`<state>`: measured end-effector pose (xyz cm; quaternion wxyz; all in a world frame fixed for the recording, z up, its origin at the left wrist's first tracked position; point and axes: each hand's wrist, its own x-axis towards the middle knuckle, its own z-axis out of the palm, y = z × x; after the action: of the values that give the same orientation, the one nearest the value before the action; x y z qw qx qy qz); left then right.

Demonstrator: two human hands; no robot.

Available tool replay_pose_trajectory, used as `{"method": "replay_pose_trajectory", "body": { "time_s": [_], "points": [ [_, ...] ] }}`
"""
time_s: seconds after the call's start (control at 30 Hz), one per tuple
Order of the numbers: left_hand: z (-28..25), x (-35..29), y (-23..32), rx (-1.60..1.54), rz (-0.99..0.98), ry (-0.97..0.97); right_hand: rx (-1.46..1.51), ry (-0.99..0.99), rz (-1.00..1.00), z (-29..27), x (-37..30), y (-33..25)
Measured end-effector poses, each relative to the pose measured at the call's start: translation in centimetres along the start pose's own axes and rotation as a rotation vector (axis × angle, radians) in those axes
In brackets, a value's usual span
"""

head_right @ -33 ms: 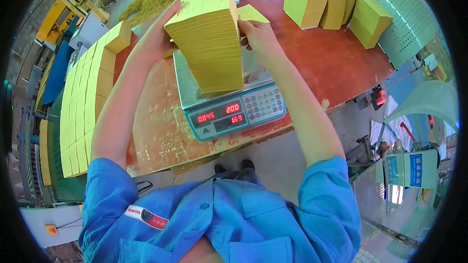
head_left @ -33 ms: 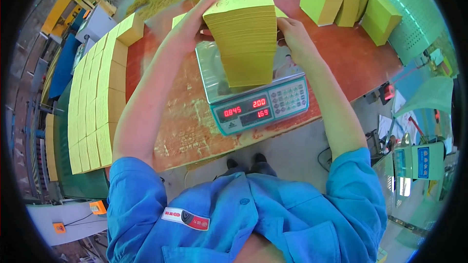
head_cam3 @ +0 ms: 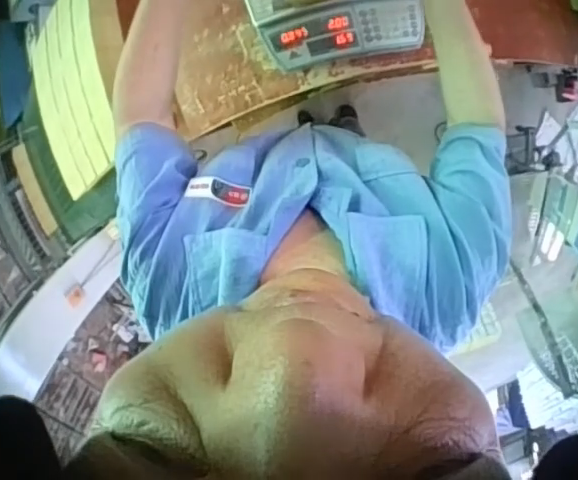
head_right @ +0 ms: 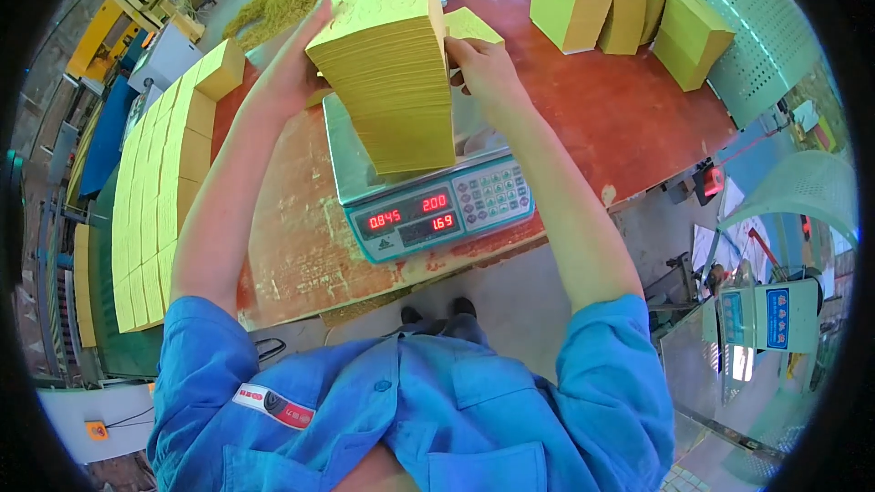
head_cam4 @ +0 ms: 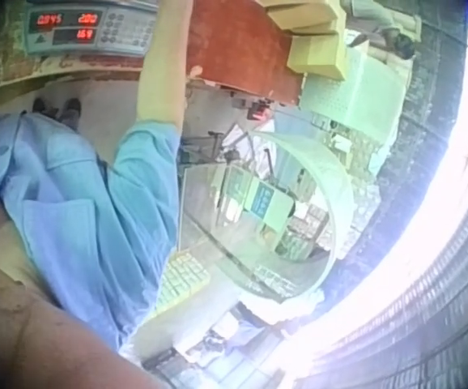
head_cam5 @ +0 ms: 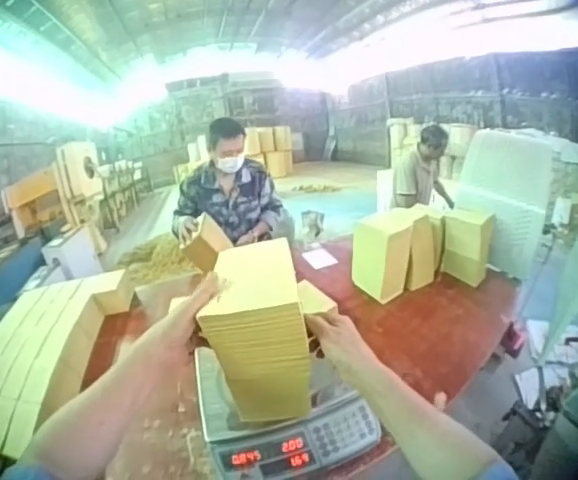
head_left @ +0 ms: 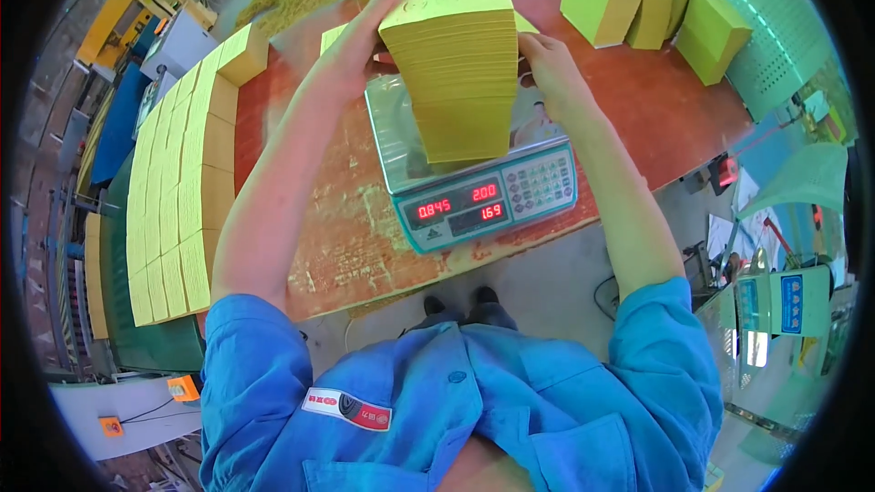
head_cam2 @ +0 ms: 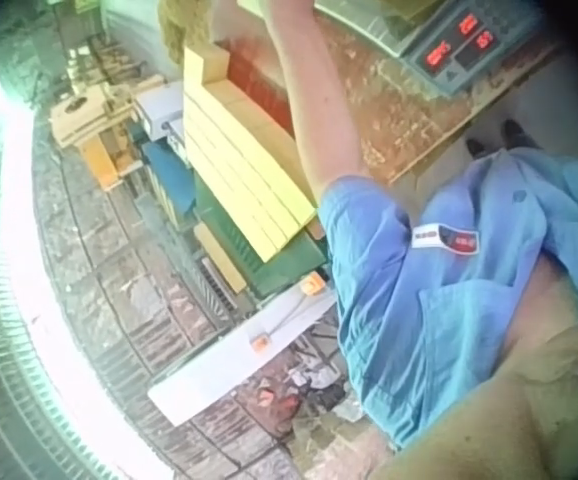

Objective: Weighing and organizing stacks of yellow paper products on a digital scale.

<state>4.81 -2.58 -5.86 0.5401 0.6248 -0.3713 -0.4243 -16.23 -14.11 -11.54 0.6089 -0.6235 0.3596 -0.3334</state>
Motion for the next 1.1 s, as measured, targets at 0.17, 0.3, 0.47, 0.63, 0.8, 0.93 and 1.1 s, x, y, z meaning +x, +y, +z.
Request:
{"method": "replay_pose_trajectory", "body": {
  "time_s": [0.17, 0.3, 0.47, 0.63, 0.8, 0.93, 1.1],
  "points": [
    [-1.1, 2.4, -3.7, -0.138, 0.108, 0.080, 0.149, 0.142, -0.157, 0.7, 1.6, 3.3],
    [1.0, 4.7, -8.0, -0.311, 0.179, 0.117, 0.529, 0.069, 0.118, 4.1, 2.6, 3.1],
    [3.0, 3.8, -7.5, -0.674, 0.041, 0.119, 0.488, -0.072, 0.198, 4.4, 6.4, 3.6],
    [-2.6, 1.5, -7.9, -0.827, 0.095, -0.138, 0.507, -0.063, 0.221, 4.9, 6.0, 3.2],
    [-9.0, -4.5, -14.3, 0.112, 0.269, 0.593, -0.090, 0.239, -0.282, -9.2, 7.0, 12.6],
    [-15.3, -19.0, -25.3, 1.194, 0.090, 0.776, -0.905, 0.306, -0.335, -17.5, 0.7, 19.2],
    [-14.0, -27.4, -31.4, 1.440, -0.352, 0.696, -1.452, 0.156, -0.421, -17.2, -3.9, 21.1]
  ]
}}
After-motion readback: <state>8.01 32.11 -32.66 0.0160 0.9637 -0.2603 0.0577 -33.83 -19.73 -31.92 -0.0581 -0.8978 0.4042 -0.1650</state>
